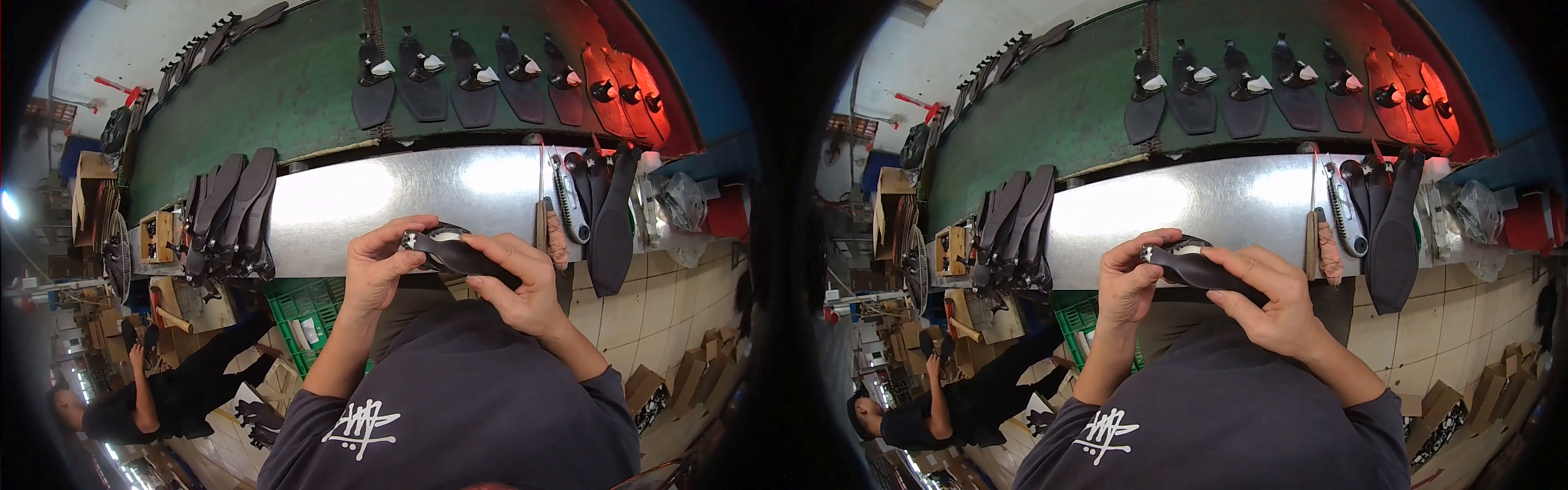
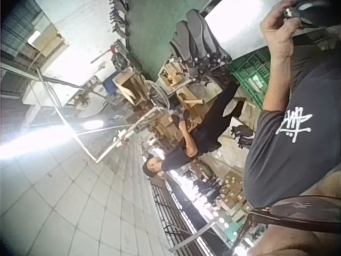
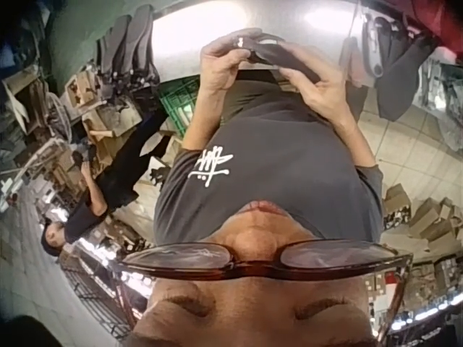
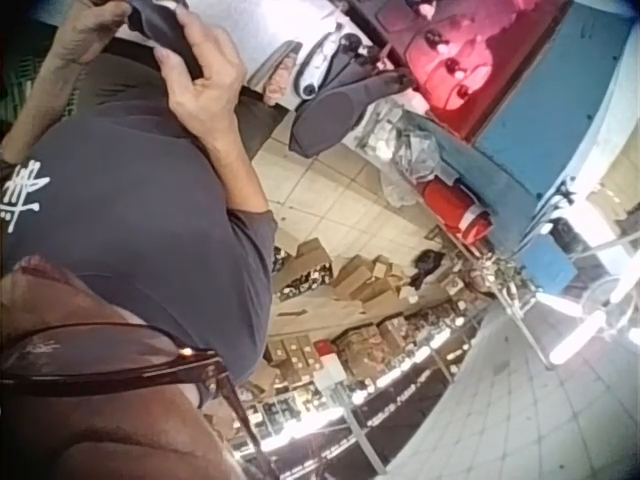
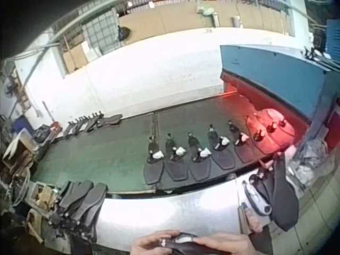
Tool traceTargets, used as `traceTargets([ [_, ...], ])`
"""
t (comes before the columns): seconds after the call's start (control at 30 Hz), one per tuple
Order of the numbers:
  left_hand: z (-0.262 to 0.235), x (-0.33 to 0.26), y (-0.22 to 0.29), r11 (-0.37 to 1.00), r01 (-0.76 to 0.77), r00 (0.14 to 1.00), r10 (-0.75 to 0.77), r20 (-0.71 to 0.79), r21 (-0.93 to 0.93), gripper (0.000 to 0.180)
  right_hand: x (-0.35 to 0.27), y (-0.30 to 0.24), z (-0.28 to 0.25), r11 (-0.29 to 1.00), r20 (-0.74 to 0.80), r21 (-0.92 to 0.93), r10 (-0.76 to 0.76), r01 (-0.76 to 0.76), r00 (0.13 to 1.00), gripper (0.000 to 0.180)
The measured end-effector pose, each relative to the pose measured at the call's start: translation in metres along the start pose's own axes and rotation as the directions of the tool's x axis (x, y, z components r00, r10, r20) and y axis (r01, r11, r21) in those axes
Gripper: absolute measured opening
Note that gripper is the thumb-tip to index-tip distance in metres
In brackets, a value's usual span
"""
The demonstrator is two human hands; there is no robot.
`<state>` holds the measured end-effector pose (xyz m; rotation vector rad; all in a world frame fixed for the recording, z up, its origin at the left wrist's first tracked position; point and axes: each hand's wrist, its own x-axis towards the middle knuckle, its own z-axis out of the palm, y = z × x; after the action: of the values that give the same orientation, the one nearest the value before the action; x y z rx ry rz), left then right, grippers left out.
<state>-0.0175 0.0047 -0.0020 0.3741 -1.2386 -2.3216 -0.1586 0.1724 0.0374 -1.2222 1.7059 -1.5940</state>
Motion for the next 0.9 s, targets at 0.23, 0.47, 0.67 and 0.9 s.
traceTargets([
  [0.23,-0.002,-0.001,-0.002,0.997,-0.027,1.000,0.026,0.018,0.067,0.038,0.001,-0.002,-0.003,0.981,-0.012,-0.164,-0.106,0.102,0.994,0.044],
  [0.47,-0.007,-0.001,-0.005,0.983,-0.121,0.991,0.111,0.079,0.138,0.040,0.003,-0.005,-0.005,0.966,0.039,-0.227,-0.119,0.125,0.992,0.045],
  [0.67,-0.006,-0.001,-0.005,0.961,-0.204,0.974,0.182,0.133,0.185,0.040,0.003,-0.004,-0.003,0.958,0.011,-0.259,-0.125,0.124,0.992,0.043],
  [0.9,-0.011,-0.002,-0.004,0.946,-0.193,0.976,0.158,0.148,0.262,0.041,0.004,-0.003,-0.005,0.947,0.020,-0.292,-0.138,0.138,0.990,0.042],
])
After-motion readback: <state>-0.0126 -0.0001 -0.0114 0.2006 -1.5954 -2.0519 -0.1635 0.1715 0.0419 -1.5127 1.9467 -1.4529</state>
